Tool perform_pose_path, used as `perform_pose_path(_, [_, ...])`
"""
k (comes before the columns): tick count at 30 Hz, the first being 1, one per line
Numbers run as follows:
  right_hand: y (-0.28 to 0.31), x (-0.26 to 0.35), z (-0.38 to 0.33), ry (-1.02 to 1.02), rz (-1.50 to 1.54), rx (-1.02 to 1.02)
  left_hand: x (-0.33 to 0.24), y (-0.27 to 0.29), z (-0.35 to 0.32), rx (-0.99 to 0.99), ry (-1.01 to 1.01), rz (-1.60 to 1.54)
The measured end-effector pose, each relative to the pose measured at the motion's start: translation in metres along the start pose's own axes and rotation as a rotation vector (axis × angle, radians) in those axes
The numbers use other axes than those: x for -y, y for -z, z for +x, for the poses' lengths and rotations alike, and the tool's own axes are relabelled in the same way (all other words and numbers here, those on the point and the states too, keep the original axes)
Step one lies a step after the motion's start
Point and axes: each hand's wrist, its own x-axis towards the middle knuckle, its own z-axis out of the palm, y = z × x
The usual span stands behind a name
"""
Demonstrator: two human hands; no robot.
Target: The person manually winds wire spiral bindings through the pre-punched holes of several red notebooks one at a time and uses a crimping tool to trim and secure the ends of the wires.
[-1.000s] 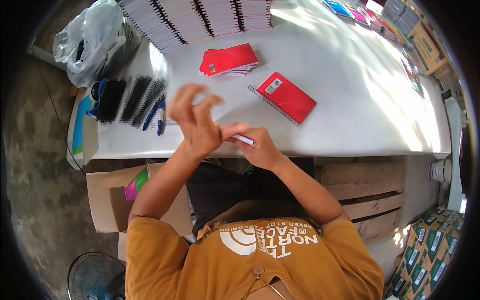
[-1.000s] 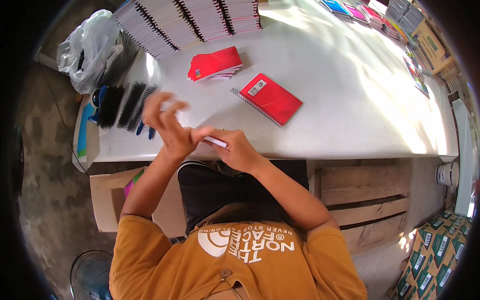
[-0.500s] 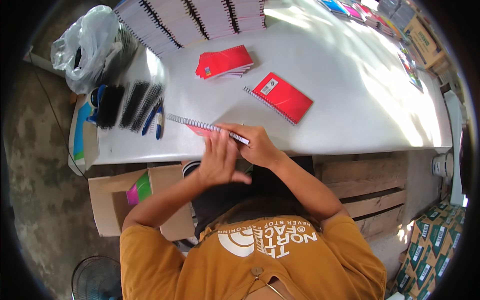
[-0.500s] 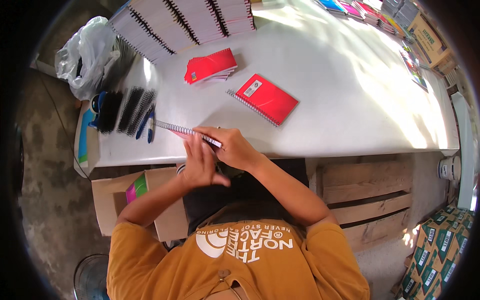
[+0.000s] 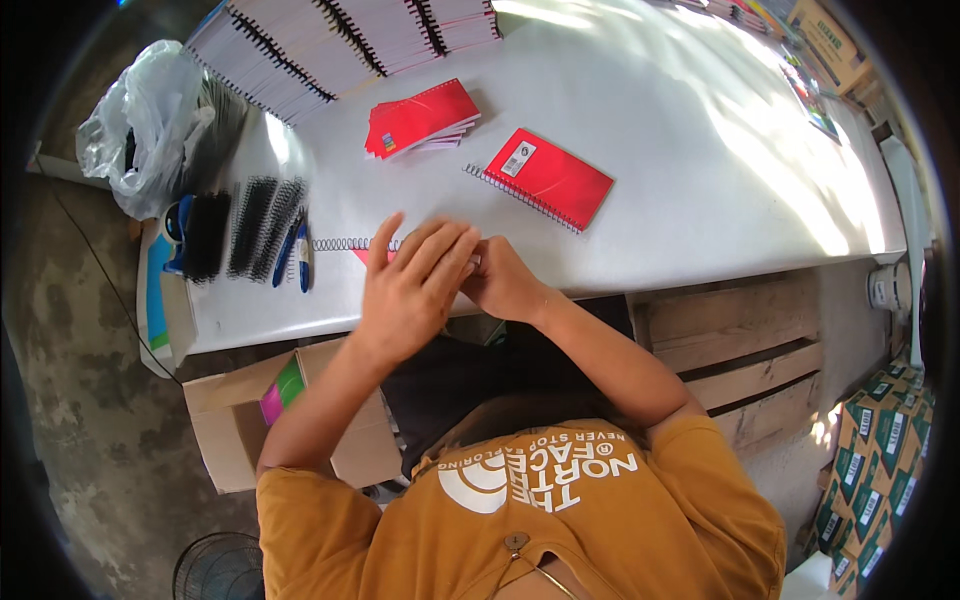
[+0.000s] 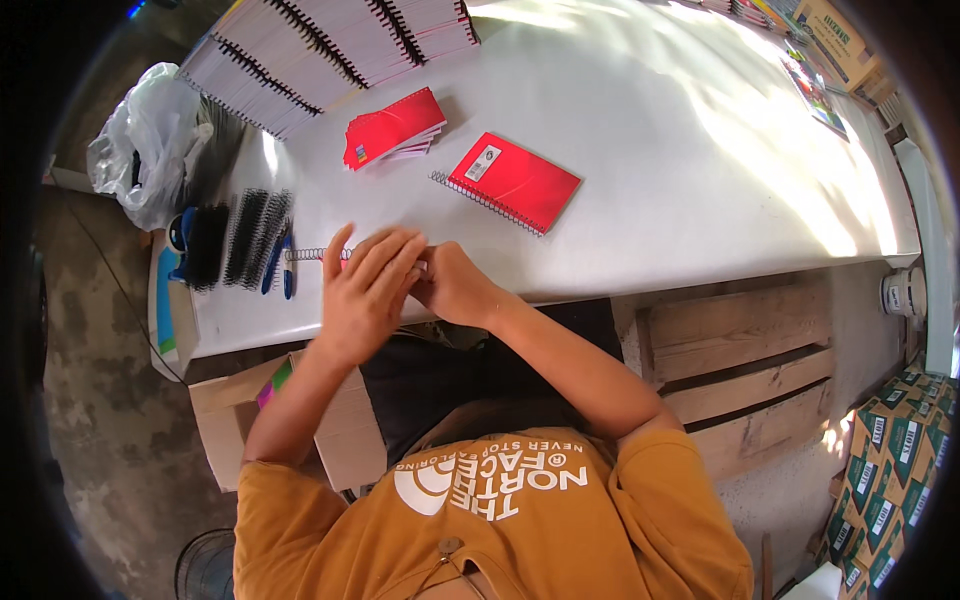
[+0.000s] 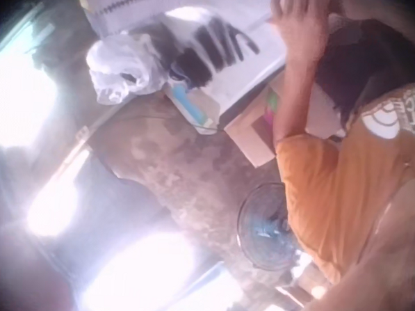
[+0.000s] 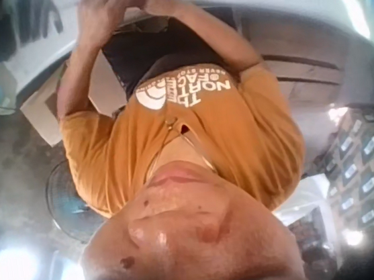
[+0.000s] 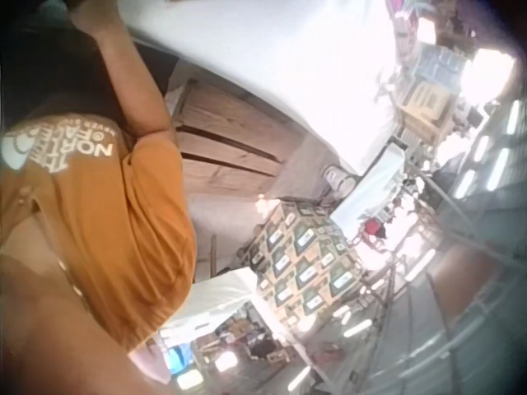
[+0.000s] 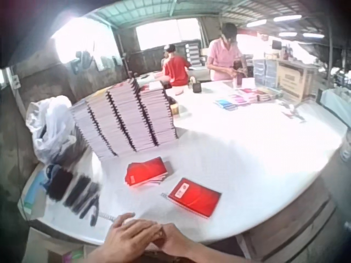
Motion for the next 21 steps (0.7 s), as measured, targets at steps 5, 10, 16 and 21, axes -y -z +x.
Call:
perform_pose_path(5, [-0.006,0.003,0.004,0.158,0.137,-0.072,0.007,0.035,0.027,0.156,0.026,-0.136])
perform_pose_path(10, [-0.006,0.005,0.004,-0.015,0.209,-0.066,0.011,0.037,0.029,0.129,0.115,-0.250])
perform_pose_path(16, [-0.005,0.006,0.007,0.066,0.078,-0.078,0.012,0.044,0.034,0.154,0.167,-0.274])
perform_pose_path(21, [-0.009,-0.003,0.009,0.176,-0.012,-0.028,0.016,0.055,0.040,0.429,0.254,-0.320])
